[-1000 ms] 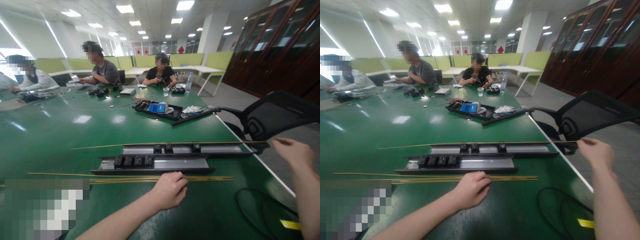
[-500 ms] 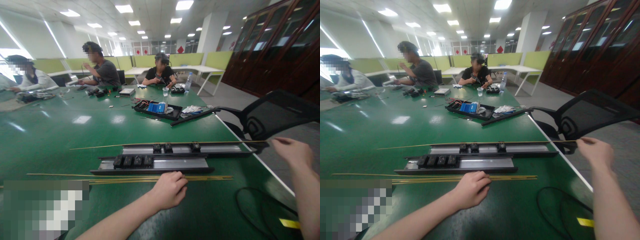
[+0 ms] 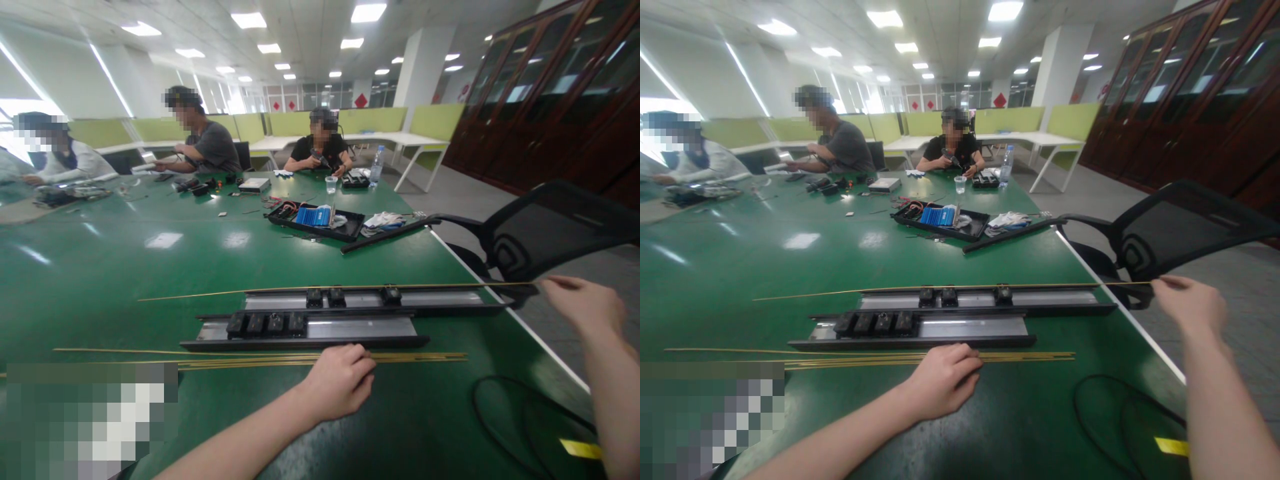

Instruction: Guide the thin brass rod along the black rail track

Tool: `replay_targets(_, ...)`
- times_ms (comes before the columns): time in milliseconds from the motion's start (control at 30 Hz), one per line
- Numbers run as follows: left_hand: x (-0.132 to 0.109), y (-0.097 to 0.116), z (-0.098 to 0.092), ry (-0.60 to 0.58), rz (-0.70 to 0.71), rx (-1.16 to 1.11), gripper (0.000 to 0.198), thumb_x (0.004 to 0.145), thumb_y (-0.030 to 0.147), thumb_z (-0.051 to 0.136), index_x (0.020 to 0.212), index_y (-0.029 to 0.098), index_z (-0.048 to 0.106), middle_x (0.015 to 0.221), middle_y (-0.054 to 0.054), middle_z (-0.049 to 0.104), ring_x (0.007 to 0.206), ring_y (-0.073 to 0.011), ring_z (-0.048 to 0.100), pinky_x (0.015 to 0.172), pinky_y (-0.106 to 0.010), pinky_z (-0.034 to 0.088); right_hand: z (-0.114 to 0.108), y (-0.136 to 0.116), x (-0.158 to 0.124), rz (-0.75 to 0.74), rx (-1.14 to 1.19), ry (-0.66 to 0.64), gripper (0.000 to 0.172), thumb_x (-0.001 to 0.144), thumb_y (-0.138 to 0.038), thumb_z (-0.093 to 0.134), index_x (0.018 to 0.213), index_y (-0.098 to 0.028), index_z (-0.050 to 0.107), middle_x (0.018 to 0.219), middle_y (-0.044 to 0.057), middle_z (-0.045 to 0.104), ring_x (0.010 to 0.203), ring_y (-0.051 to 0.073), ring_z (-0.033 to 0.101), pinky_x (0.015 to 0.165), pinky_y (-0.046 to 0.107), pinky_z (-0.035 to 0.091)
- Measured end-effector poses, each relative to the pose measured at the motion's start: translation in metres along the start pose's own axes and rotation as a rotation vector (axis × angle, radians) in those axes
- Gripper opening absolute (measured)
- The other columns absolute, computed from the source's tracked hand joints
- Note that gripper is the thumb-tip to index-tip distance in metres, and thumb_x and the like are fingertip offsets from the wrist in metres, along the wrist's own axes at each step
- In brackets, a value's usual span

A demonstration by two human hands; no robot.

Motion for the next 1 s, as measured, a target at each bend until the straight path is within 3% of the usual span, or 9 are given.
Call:
replay_targets(167, 0.001, 0.000, -0.001, -0.001, 0.000, -0.004, 0.022, 0.094, 0.022, 0.051, 0.110, 0.017, 0.065, 0.098, -0.008, 0.065, 0.089, -0.0207, 0.067, 0.079, -0.032, 0.057, -0.005, -0.005, -0.008, -0.026, 0.001, -0.039, 0.050, 0.071, -0.048, 0.059, 0.107, -0.017, 0.077, 0.106, 0.020, 0.072, 0.082, 0.033, 0.062, 0.072, 0.046, 0.048)
replay_targets(300, 0.001, 0.001, -0.003, -0.001, 0.005, -0.003, 0.021, 0.094, 0.022, 0.050, 0.108, 0.016, 0.066, 0.099, -0.008, 0.066, 0.088, -0.0208, 0.067, 0.078, -0.032, 0.057, -0.010, -0.012, -0.013, -0.060, -0.036, 0.004, 0.055, 0.072, -0.049, 0.058, 0.113, -0.016, 0.076, 0.109, 0.022, 0.071, 0.092, 0.037, 0.063, 0.077, 0.048, 0.048)
replay_targets(400, 0.001, 0.001, -0.003, -0.002, 0.003, -0.003, 0.021, 0.094, 0.022, 0.050, 0.108, 0.016, 0.066, 0.098, -0.008, 0.066, 0.088, -0.0207, 0.067, 0.078, -0.032, 0.057, -0.015, -0.020, -0.017, -0.136, -0.041, 0.050, 0.053, 0.074, -0.049, 0.057, 0.112, -0.017, 0.077, 0.107, 0.021, 0.072, 0.092, 0.035, 0.064, 0.075, 0.046, 0.048)
replay_targets(500, 0.001, 0.000, -0.002, -0.008, 0.000, -0.004, 0.021, 0.094, 0.022, 0.051, 0.109, 0.017, 0.065, 0.098, -0.008, 0.065, 0.088, -0.0202, 0.067, 0.078, -0.031, 0.057, -0.020, -0.034, -0.026, -0.241, 0.031, -0.005, 0.052, 0.076, -0.051, 0.057, 0.112, -0.019, 0.077, 0.098, 0.017, 0.073, 0.086, 0.029, 0.064, 0.073, 0.040, 0.047)
replay_targets(600, 0.000, 0.000, -0.001, -0.016, -0.004, -0.005, 0.021, 0.095, 0.022, 0.050, 0.108, 0.017, 0.065, 0.098, -0.008, 0.065, 0.089, -0.0203, 0.067, 0.079, -0.032, 0.057, -0.023, -0.057, -0.043, -0.409, 0.095, -0.156, 0.050, 0.076, -0.052, 0.059, 0.111, -0.021, 0.076, 0.102, 0.011, 0.074, 0.088, 0.025, 0.064, 0.078, 0.037, 0.047)
replay_targets(700, 0.000, 0.000, 0.000, -0.011, -0.006, -0.009, 0.020, 0.095, 0.022, 0.051, 0.109, 0.017, 0.065, 0.099, -0.008, 0.066, 0.090, -0.0207, 0.067, 0.079, -0.032, 0.057, -0.022, -0.087, -0.073, -0.691, 0.126, -0.318, 0.047, 0.079, -0.056, 0.061, 0.107, -0.022, 0.077, 0.116, 0.009, 0.073, 0.103, 0.026, 0.062, 0.090, 0.037, 0.046)
replay_targets(833, -0.001, -0.001, 0.001, -0.003, -0.004, -0.019, 0.021, 0.094, 0.022, 0.052, 0.110, 0.018, 0.065, 0.101, -0.008, 0.066, 0.091, -0.0208, 0.067, 0.080, -0.032, 0.057, -0.013, -0.126, -0.122, -1.008, 0.267, -0.393, 0.038, 0.084, -0.053, 0.060, 0.100, -0.024, 0.078, 0.108, 0.008, 0.074, 0.106, 0.026, 0.062, 0.094, 0.040, 0.048)
replay_targets(1000, 0.000, 0.000, 0.000, -0.008, -0.004, -0.015, 0.020, 0.094, 0.022, 0.052, 0.109, 0.018, 0.065, 0.102, -0.008, 0.066, 0.090, -0.0212, 0.067, 0.079, -0.032, 0.057, 0.006, -0.154, -0.166, -1.212, 0.382, -0.452, 0.031, 0.087, -0.050, 0.060, 0.101, -0.028, 0.077, 0.103, 0.007, 0.074, 0.106, 0.026, 0.062, 0.096, 0.046, 0.050)
Point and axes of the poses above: each hand's wrist, its own x-axis towards the middle knuckle, its own z-axis out of the palm, y = z × x, the point moved 1 cm from there along x, towards the middle knuckle
